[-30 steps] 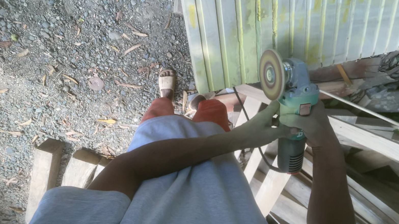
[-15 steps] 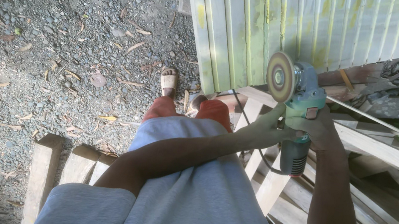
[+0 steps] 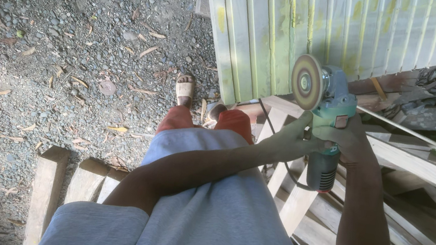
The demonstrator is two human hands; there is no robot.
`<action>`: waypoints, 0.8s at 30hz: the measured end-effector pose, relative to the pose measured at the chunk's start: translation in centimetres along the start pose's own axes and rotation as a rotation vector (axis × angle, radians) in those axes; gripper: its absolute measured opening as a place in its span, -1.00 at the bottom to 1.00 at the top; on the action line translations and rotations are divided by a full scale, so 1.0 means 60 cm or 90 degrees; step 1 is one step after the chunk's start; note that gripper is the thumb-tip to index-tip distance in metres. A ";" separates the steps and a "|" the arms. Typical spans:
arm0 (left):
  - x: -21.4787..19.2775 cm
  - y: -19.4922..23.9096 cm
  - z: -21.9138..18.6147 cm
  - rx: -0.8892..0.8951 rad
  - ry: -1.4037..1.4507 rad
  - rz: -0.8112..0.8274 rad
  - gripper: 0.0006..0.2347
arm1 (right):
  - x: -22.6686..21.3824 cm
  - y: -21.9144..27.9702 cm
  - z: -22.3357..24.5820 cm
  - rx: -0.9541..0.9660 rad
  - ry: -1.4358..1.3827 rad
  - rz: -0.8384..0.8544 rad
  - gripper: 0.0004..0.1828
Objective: The person uses an angle grinder with a sanding disc to sand the surface of a large, light-colored wooden board. The person moves the tool across the board's surface, removing yellowish residue and smoothing the wood.
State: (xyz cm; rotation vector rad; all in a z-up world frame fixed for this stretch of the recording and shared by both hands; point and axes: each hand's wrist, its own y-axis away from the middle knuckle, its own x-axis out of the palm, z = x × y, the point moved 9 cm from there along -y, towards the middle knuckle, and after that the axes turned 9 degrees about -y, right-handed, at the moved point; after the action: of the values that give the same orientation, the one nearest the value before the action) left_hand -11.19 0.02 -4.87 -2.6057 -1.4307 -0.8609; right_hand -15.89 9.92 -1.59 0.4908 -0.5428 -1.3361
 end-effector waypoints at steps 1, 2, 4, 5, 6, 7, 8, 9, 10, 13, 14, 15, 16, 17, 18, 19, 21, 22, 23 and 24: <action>0.000 -0.001 0.000 0.002 0.002 0.001 -0.38 | 0.000 0.000 0.000 -0.001 -0.001 0.000 -0.57; 0.000 -0.001 0.000 0.002 0.006 0.000 -0.37 | 0.000 0.000 0.000 0.001 -0.002 0.001 -0.57; 0.001 -0.001 -0.003 0.006 0.022 0.002 -0.39 | 0.000 0.001 -0.001 0.004 -0.016 -0.007 -0.57; 0.002 -0.001 -0.005 0.008 0.029 0.004 -0.39 | -0.001 0.002 0.000 0.005 -0.023 -0.012 -0.57; 0.000 -0.001 -0.008 0.010 0.021 0.002 -0.38 | 0.001 0.000 0.002 0.000 -0.027 -0.009 -0.55; -0.002 -0.001 -0.011 0.013 0.012 -0.001 -0.38 | 0.002 -0.002 0.003 -0.005 -0.032 -0.007 -0.53; -0.003 0.001 -0.012 0.013 0.004 -0.004 -0.37 | 0.002 -0.002 0.003 -0.009 -0.036 -0.004 -0.51; -0.004 0.003 -0.009 -0.006 -0.012 -0.008 -0.37 | 0.003 -0.004 0.000 -0.001 -0.031 0.000 -0.53; -0.003 0.003 -0.006 -0.026 -0.028 -0.004 -0.37 | 0.000 -0.001 -0.003 0.005 -0.026 -0.001 -0.55; 0.000 0.002 -0.005 -0.041 -0.042 -0.001 -0.36 | -0.007 0.002 -0.006 0.007 -0.015 0.005 -0.57; 0.000 0.003 -0.005 -0.040 -0.041 -0.001 -0.35 | -0.007 0.003 -0.007 0.005 -0.013 0.009 -0.57; 0.001 0.004 -0.003 -0.040 -0.045 -0.001 -0.34 | -0.008 0.005 -0.011 0.010 -0.019 0.008 -0.57; 0.002 0.004 -0.001 -0.040 -0.049 -0.001 -0.34 | -0.008 0.006 -0.013 0.016 -0.025 0.008 -0.57; 0.003 0.004 0.002 -0.041 -0.052 -0.001 -0.33 | -0.009 0.007 -0.016 0.021 -0.031 0.007 -0.57; 0.004 0.004 0.006 -0.041 -0.052 0.002 -0.34 | -0.006 0.008 -0.015 0.015 -0.038 0.019 -0.56; 0.006 0.003 0.011 -0.041 -0.052 0.005 -0.34 | -0.003 0.009 -0.014 0.009 -0.046 0.032 -0.54; 0.006 -0.002 0.017 -0.027 -0.047 0.005 -0.34 | 0.000 0.004 -0.012 0.004 -0.045 0.046 -0.52; 0.011 0.000 0.019 -0.016 -0.039 0.009 -0.34 | -0.001 0.009 -0.015 0.008 -0.040 0.041 -0.51; 0.015 0.001 0.022 -0.006 -0.031 0.013 -0.34 | -0.003 0.013 -0.017 0.011 -0.035 0.036 -0.50; 0.017 0.001 0.024 0.001 -0.026 0.013 -0.33 | -0.004 0.013 -0.016 0.004 -0.026 0.033 -0.48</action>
State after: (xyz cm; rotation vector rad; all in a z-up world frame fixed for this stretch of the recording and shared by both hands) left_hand -10.09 1.21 -5.57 -2.6466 -1.4106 -0.8085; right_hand -14.72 10.31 -1.86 0.4533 -0.5901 -1.2980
